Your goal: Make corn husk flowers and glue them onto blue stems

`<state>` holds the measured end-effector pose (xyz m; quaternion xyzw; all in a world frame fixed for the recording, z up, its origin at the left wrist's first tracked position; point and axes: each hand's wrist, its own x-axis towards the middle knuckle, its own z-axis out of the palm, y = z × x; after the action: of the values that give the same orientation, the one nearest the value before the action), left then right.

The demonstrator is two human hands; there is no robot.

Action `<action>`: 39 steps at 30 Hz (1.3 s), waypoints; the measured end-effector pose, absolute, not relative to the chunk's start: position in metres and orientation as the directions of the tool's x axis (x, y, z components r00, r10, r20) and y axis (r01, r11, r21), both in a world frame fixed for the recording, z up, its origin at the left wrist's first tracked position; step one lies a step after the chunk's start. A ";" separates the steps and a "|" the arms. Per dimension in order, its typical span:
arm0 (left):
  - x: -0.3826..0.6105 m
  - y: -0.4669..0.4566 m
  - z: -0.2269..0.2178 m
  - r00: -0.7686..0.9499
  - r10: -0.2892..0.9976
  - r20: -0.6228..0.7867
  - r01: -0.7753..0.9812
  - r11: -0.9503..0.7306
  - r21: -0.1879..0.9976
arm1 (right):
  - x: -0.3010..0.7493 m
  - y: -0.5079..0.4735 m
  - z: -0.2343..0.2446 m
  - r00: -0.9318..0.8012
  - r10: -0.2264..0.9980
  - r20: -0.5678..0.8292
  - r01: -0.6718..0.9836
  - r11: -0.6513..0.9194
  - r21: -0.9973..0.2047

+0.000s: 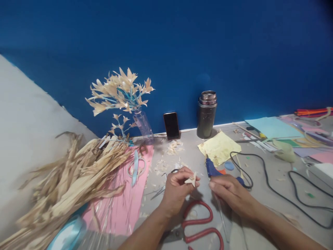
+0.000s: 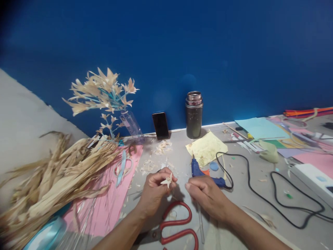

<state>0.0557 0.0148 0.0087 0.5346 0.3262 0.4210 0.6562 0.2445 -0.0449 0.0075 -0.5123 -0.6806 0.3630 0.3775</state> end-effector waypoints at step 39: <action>0.061 0.011 0.008 0.531 0.824 -0.198 -0.418 0.458 0.784 | 0.242 -0.037 0.006 0.044 0.997 -0.055 -0.113 -0.050 -0.992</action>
<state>0.0613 0.0110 0.0083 0.3484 0.2911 0.3868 0.8027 0.2417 -0.0371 0.0056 -0.4959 -0.4459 0.5282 0.5257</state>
